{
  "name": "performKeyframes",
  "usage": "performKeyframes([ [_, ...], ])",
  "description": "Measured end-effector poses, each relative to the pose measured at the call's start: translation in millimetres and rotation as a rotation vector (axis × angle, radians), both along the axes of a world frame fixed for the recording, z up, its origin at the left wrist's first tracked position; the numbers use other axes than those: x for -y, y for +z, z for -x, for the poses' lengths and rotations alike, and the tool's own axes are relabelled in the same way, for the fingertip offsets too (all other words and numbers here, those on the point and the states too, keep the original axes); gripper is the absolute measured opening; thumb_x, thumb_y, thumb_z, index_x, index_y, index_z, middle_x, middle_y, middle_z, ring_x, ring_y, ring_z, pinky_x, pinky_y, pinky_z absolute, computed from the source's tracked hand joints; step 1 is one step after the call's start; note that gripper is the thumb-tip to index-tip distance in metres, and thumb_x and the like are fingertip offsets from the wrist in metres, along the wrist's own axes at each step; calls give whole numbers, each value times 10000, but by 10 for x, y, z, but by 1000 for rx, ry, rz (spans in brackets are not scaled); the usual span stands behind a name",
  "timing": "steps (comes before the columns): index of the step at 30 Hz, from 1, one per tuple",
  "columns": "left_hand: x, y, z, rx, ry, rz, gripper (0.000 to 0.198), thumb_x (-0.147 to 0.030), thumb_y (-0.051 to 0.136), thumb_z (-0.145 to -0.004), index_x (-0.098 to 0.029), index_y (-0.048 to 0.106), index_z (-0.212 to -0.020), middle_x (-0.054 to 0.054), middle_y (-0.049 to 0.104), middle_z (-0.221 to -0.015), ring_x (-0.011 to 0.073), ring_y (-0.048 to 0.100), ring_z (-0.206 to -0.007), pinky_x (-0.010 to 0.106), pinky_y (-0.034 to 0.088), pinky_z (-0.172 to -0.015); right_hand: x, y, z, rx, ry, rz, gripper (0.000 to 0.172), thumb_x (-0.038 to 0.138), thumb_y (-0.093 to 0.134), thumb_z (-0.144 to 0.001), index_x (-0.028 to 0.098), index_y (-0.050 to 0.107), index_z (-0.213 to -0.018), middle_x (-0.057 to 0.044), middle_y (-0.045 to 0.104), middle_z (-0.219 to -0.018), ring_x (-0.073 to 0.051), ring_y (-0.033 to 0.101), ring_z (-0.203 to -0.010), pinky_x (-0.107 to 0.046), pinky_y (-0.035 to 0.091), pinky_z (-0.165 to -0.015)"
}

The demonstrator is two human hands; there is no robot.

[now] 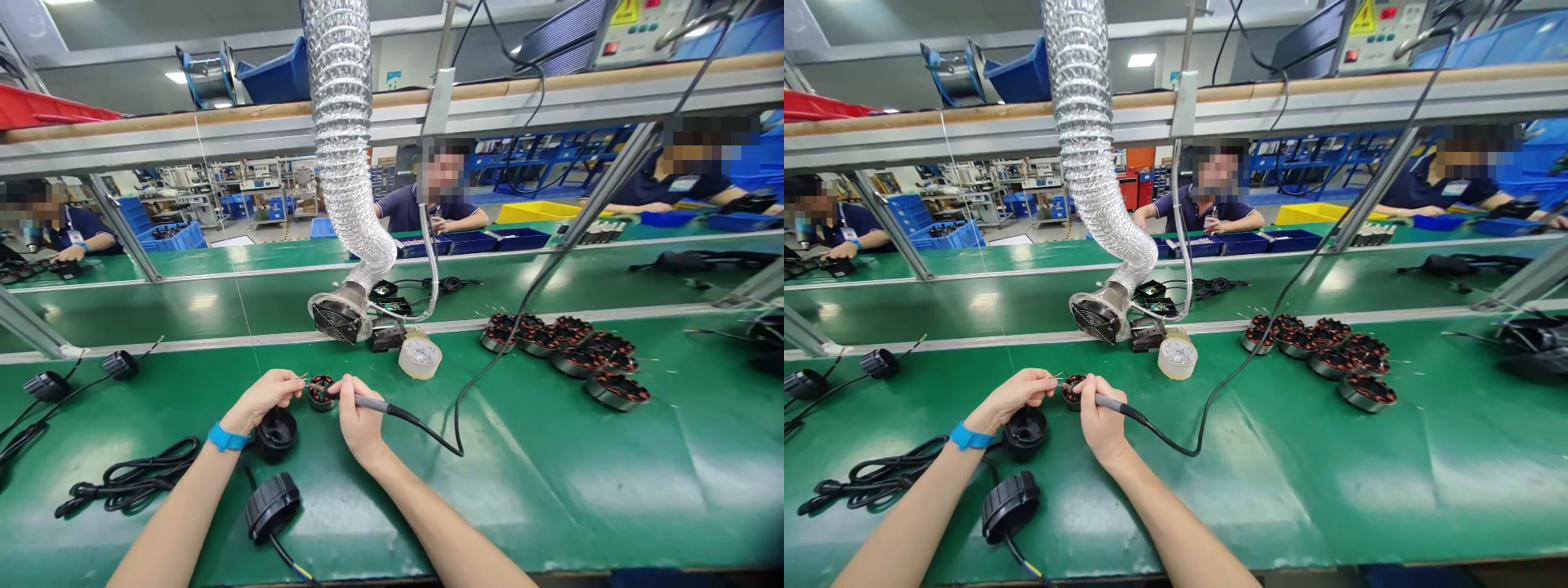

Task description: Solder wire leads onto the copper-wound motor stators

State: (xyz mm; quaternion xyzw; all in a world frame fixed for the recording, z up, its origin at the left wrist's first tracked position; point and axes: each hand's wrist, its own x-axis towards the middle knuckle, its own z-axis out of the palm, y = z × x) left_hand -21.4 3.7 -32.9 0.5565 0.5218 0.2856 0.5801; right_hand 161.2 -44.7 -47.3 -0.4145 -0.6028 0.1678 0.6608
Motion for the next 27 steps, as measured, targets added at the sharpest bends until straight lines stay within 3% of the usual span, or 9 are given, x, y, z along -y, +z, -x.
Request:
performKeyframes([
  [9,3,-36,6,-16,-2,-34,433,-540,703,-661,-150,517,-678,-25,517,-666,44,259,-476,247,129,-484,-31,-40,20,-31,19,71,428,356,398,-976,197,636,-657,-8,628,-582,-143,610,-545,-258,491,-582],
  [15,23,-2,-8,-40,-15,-48,448,-568,692,-660,-155,519,-659,-42,474,-617,48,243,-472,246,134,-486,-59,-75,30,-186,40,196,462,463,403,-968,197,624,-662,-7,566,-538,-158,579,-534,-273,457,-526],
  [22,29,13,-10,-44,0,-49,416,-528,697,-671,-151,521,-652,-39,483,-611,47,254,-470,243,141,-481,-107,-129,-2,-240,46,209,462,485,411,-966,188,641,-696,2,547,-541,-135,515,-480,-271,434,-507],
  [27,28,17,-15,-43,9,-48,412,-523,700,-661,-153,518,-653,-25,510,-636,49,264,-476,241,148,-479,-110,-118,-2,-219,24,195,468,490,403,-966,193,639,-691,-4,564,-553,-145,545,-508,-277,451,-526],
])
